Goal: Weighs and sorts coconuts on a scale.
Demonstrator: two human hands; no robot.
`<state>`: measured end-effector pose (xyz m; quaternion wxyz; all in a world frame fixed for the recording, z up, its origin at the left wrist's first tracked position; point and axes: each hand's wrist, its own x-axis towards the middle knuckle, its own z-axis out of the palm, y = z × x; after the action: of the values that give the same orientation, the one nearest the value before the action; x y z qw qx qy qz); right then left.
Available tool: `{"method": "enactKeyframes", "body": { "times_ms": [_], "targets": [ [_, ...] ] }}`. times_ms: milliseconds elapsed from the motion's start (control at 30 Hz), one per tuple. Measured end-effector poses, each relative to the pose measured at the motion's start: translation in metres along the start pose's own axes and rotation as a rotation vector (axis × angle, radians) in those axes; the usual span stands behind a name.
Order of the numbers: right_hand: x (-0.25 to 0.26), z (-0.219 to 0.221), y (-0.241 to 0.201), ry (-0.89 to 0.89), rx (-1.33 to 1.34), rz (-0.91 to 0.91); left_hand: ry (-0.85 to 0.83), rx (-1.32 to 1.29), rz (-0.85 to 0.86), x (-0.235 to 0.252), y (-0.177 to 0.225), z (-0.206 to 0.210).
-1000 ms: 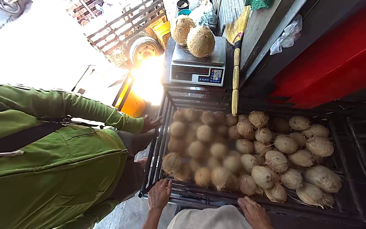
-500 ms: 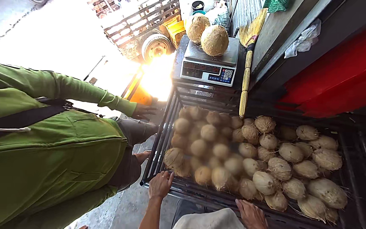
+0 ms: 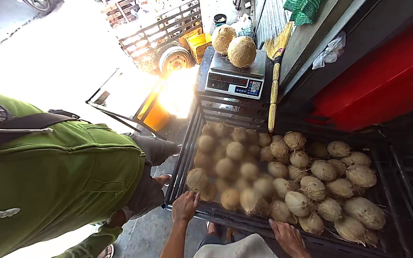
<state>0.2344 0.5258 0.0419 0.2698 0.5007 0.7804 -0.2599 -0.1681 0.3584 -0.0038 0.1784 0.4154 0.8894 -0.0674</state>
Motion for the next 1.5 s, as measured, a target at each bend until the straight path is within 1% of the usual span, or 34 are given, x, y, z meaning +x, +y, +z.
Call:
{"method": "enactKeyframes", "body": {
  "times_ms": [100,133,200,267,300,333,367,400,433,467,500,533,600,633,667,700,733,767,833,867,933,1000,1067,1100,1133,1200,1233,1267,1300,1333,1400,1433,1467,1500],
  "targets": [
    [-0.001,0.002,-0.002,0.046,-0.011,-0.001,0.059,-0.017,0.011,0.0,-0.002,0.0],
    [0.001,0.004,-0.003,0.069,-0.014,0.002,0.049,-0.027,0.01,0.003,-0.002,-0.002],
    [0.007,0.011,-0.001,0.139,-0.011,0.005,-0.028,-0.072,0.014,0.007,-0.001,-0.011],
    [0.003,0.019,0.002,0.241,0.037,-0.02,-0.104,-0.206,0.073,-0.001,-0.007,-0.021],
    [0.001,0.019,-0.002,0.308,0.105,-0.056,-0.07,-0.308,0.135,-0.005,-0.014,-0.026],
    [-0.004,0.017,-0.012,0.37,0.206,-0.121,0.002,-0.438,0.192,-0.013,-0.021,-0.032],
    [-0.014,0.013,-0.026,0.418,0.306,-0.204,0.1,-0.573,0.213,-0.03,-0.024,-0.037],
    [-0.023,0.009,-0.045,0.453,0.38,-0.295,0.199,-0.665,0.194,-0.052,-0.025,-0.041],
    [-0.031,0.004,-0.069,0.454,0.437,-0.399,0.277,-0.716,0.144,-0.074,-0.028,-0.045],
    [-0.037,0.004,-0.091,0.432,0.471,-0.525,0.302,-0.745,0.071,-0.098,-0.031,-0.043],
    [-0.043,0.008,-0.109,0.378,0.48,-0.668,0.259,-0.776,-0.032,-0.123,-0.034,-0.03],
    [-0.047,0.013,-0.126,0.319,0.467,-0.826,0.172,-0.83,-0.151,-0.149,-0.036,-0.007],
    [-0.053,0.024,-0.163,0.157,0.42,-1.143,-0.06,-0.935,-0.381,-0.2,-0.041,0.056],
    [-0.057,0.024,-0.182,0.079,0.392,-1.248,-0.188,-0.964,-0.479,-0.225,-0.039,0.086],
    [-0.062,0.023,-0.197,0.018,0.37,-1.319,-0.309,-0.991,-0.545,-0.249,-0.036,0.11],
    [-0.067,0.022,-0.21,-0.027,0.353,-1.373,-0.39,-1.024,-0.575,-0.271,-0.033,0.132],
    [-0.071,0.022,-0.22,-0.072,0.336,-1.414,-0.426,-1.088,-0.596,-0.291,-0.033,0.148],
    [-0.075,0.023,-0.228,-0.126,0.311,-1.443,-0.404,-1.164,-0.655,-0.306,-0.036,0.162],
    [-0.082,0.032,-0.245,-0.253,0.205,-1.47,-0.294,-1.268,-0.834,-0.328,-0.056,0.174],
    [-0.087,0.038,-0.253,-0.36,0.134,-1.455,-0.24,-1.305,-0.898,-0.336,-0.069,0.178],
    [-0.101,0.049,-0.274,-0.599,-0.057,-1.376,-0.167,-1.353,-0.966,-0.345,-0.093,0.187],
    [-0.114,0.062,-0.31,-0.798,-0.292,-1.26,-0.166,-1.304,-1.04,-0.349,-0.117,0.211],
    [-0.112,0.079,-0.354,-0.901,-0.432,-1.102,-0.212,-1.232,-1.039,-0.352,-0.149,0.223],
    [-0.101,0.088,-0.374,-0.891,-0.393,-1.02,-0.222,-1.218,-1.0,-0.353,-0.173,0.225],
    [-0.085,0.098,-0.391,-0.824,-0.278,-0.955,-0.21,-1.229,-0.942,-0.354,-0.201,0.226],
    [-0.055,0.127,-0.408,-0.6,0.087,-0.794,-0.159,-1.292,-0.826,-0.364,-0.261,0.23],
    [-0.045,0.144,-0.41,-0.528,0.226,-0.655,-0.144,-1.327,-0.796,-0.37,-0.297,0.226],
    [-0.035,0.157,-0.407,-0.5,0.256,-0.501,-0.138,-1.377,-0.78,-0.373,-0.334,0.217],
    [-0.026,0.166,-0.401,-0.506,0.172,-0.39,-0.125,-1.421,-0.778,-0.372,-0.37,0.205],
    [-0.021,0.171,-0.395,-0.526,0.024,-0.33,-0.101,-1.435,-0.776,-0.368,-0.407,0.191],
    [-0.022,0.189,-0.371,-0.574,-0.227,-0.301,-0.062,-1.41,-0.757,-0.361,-0.477,0.156],
    [-0.033,0.2,-0.363,-0.583,-0.263,-0.285,-0.042,-1.39,-0.738,-0.354,-0.512,0.14],
    [-0.05,0.209,-0.365,-0.572,-0.245,-0.259,-0.01,-1.367,-0.718,-0.344,-0.544,0.127],
    [-0.07,0.216,-0.381,-0.571,-0.189,-0.202,0.037,-1.35,-0.691,-0.329,-0.576,0.116]
  ]
}}
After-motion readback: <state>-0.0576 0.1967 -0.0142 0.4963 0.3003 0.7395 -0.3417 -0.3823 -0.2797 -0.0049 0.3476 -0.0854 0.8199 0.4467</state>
